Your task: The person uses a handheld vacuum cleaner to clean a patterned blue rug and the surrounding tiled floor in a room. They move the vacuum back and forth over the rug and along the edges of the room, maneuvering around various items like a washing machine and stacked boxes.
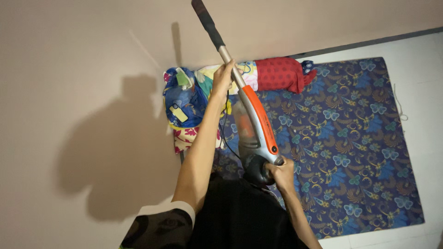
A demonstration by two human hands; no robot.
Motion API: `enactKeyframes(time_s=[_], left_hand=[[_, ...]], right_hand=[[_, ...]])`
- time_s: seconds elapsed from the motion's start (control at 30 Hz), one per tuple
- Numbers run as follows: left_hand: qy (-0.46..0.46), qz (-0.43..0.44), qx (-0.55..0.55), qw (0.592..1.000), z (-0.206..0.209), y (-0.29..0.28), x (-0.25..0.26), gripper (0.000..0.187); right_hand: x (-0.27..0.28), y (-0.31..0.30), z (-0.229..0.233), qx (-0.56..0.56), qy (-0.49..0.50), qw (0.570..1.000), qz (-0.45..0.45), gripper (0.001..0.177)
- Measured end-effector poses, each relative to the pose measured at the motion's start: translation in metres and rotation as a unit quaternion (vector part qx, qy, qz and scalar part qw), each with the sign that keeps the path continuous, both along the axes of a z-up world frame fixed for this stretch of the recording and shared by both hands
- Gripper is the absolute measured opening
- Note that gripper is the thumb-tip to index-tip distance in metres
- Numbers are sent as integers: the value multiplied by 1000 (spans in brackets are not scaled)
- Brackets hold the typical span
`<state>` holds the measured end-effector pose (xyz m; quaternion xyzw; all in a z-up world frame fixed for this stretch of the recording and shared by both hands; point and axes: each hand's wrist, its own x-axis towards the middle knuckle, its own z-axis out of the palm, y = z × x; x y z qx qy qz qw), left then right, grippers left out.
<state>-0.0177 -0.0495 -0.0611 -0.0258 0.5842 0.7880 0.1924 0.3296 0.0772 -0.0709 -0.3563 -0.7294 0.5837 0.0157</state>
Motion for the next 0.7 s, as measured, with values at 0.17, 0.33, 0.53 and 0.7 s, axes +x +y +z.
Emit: enactKeyframes(time_s=[0.17, 0.33, 0.53, 0.7], left_hand=[[48, 6, 13, 999, -31, 6, -5, 43], [-1, 44, -40, 998, -35, 7, -3, 41], [26, 72, -26, 997, -35, -6, -9, 41], [28, 66, -43, 997, -47, -10, -14, 36]], right_hand=[[6, -5, 2, -7, 15, 1000, -7, 8], [9, -7, 3, -12, 3, 1000, -3, 9], [19, -3, 3, 13, -8, 1000, -9, 12], [18, 1, -6, 6, -14, 1000, 11, 14]])
